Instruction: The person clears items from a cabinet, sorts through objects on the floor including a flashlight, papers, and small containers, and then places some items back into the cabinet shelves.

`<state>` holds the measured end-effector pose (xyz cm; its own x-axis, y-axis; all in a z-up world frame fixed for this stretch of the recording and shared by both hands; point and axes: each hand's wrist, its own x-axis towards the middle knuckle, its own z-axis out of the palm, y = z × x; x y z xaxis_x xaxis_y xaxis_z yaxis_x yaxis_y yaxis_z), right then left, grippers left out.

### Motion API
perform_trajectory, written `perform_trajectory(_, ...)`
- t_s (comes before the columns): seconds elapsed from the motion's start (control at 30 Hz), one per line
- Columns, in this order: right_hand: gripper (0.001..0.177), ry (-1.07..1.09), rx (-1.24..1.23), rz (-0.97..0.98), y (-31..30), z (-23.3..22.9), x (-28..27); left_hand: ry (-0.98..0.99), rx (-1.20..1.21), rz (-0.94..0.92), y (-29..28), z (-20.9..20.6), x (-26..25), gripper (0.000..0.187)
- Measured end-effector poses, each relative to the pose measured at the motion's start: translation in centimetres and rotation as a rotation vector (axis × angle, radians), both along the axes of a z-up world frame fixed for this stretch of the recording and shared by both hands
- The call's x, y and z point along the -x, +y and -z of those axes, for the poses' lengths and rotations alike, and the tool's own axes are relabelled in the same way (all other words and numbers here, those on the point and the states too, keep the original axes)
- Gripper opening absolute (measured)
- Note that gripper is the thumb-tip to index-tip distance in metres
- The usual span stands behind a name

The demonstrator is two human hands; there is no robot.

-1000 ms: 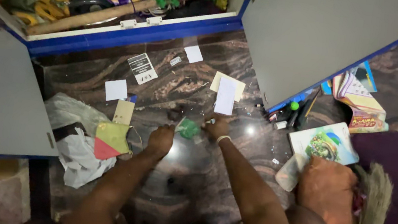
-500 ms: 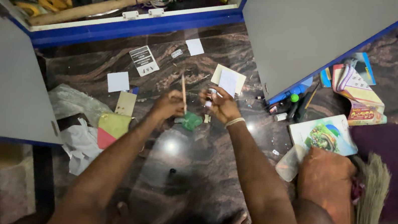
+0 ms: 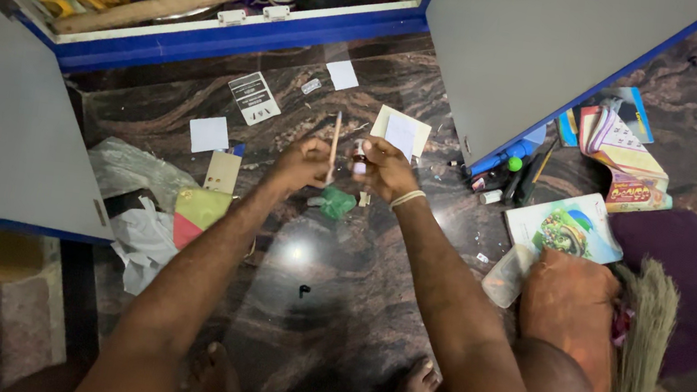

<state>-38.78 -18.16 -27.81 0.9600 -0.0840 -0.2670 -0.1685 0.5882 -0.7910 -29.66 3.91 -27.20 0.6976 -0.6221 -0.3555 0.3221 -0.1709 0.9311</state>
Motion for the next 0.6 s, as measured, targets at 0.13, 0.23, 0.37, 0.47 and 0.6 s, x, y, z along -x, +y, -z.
perform_trajectory(0.13, 0.024, 0.081, 0.826, -0.116, -1.3, 6.5, 0.6, -0.994, -0.476, 0.255, 2.8, 4.0, -0.2, 0.016)
perform_trajectory(0.23, 0.021, -0.168, 1.957, -0.334, -1.6, 9.4, 2.3, -0.516, -0.532, 0.069, 5.7, 6.5, 1.5, 0.028)
perform_trajectory(0.37, 0.037, 0.473, 1.783, -0.563, -1.9, 11.7, 4.9, -0.667, -0.707, 0.104, 9.4, 9.6, 3.4, 0.037)
perform_trajectory(0.47, 0.037, 0.532, 1.624, -0.152, -1.8, 12.7, 7.3, -0.723, -0.779, 0.140, 10.8, 9.9, 4.1, 0.037)
perform_trajectory(0.6, 0.031, 0.420, 1.666, -0.015, 0.3, 10.1, 7.9, -0.814, -0.815, 0.147, 11.1, 8.4, 4.5, 0.037)
